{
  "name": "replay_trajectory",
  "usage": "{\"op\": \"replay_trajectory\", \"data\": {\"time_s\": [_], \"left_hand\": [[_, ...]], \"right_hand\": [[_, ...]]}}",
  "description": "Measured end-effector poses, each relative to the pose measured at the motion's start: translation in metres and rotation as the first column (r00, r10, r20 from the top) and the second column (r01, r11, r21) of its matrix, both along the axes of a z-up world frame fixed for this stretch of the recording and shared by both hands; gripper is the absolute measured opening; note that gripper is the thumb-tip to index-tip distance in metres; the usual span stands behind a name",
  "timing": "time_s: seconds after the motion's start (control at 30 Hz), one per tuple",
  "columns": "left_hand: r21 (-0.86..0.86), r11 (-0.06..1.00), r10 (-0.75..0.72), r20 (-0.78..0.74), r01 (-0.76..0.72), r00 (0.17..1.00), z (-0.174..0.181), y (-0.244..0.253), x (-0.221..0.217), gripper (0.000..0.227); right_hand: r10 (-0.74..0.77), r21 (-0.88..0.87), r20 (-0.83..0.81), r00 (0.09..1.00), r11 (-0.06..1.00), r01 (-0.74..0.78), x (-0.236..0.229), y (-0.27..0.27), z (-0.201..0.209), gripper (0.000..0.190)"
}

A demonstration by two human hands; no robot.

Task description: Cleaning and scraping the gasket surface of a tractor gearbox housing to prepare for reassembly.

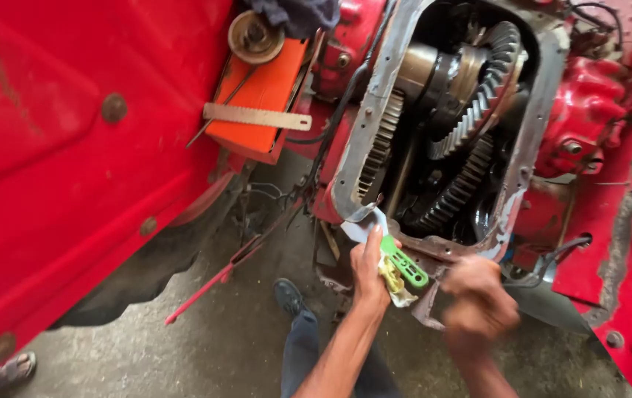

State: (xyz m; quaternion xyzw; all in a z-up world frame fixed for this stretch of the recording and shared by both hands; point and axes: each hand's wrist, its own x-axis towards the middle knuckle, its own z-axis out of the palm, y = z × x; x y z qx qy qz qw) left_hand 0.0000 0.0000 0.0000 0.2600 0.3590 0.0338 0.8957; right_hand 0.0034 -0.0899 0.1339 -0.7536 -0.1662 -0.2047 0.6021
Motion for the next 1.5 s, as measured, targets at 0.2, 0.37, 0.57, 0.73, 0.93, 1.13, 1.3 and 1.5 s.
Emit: {"op": "replay_trajectory", "data": {"time_s": [0.2, 0.37, 0.57, 0.73, 0.93, 1.13, 1.3, 1.5], "left_hand": [[0.019, 0.999, -0.045, -0.086, 0.047, 0.995, 0.015, 0.008, 0.007, 0.048], [0.002, 1.000, 0.016, -0.003, -0.016, 1.000, -0.005, 0.001, 0.004, 0.045], [0.071, 0.997, 0.008, 0.041, -0.011, 0.999, -0.010, 0.000, 0.005, 0.044], [0.038, 0.999, -0.028, -0.004, 0.028, 1.000, -0.012, 0.002, 0.003, 0.047], [0.034, 0.999, -0.020, 0.008, 0.020, 1.000, -0.008, -0.004, 0.001, 0.046], [0.069, 0.997, -0.045, 0.004, 0.045, 0.999, -0.009, 0.013, 0.015, 0.047], [-0.059, 0.997, 0.051, 0.010, -0.051, 0.999, -0.022, -0.003, 0.017, 0.035], [0.018, 1.000, -0.010, 0.015, 0.010, 1.000, -0.015, 0.012, 0.020, 0.044]], "right_hand": [[0.069, -0.076, -0.227, 0.971, 0.993, -0.089, 0.007, 0.008, -0.018, 0.019], [0.118, -0.059, 0.109, 0.987, 0.992, -0.113, 0.007, 0.005, 0.003, 0.015], [0.081, -0.185, -0.124, 0.989, 0.977, -0.103, 0.016, -0.006, -0.033, 0.015], [0.115, -0.008, -0.055, 0.992, 0.993, -0.116, -0.002, -0.009, -0.020, 0.015], [0.090, -0.184, -0.025, 0.996, 0.978, -0.093, 0.017, 0.005, -0.017, 0.015], [0.069, -0.016, 0.066, 0.995, 0.998, -0.068, 0.007, 0.000, -0.014, 0.020], [0.182, -0.175, 0.041, 0.983, 0.969, -0.172, 0.032, 0.016, -0.024, 0.013], [0.099, 0.044, 0.060, 0.993, 0.994, -0.102, 0.006, -0.012, -0.012, 0.025]]}}
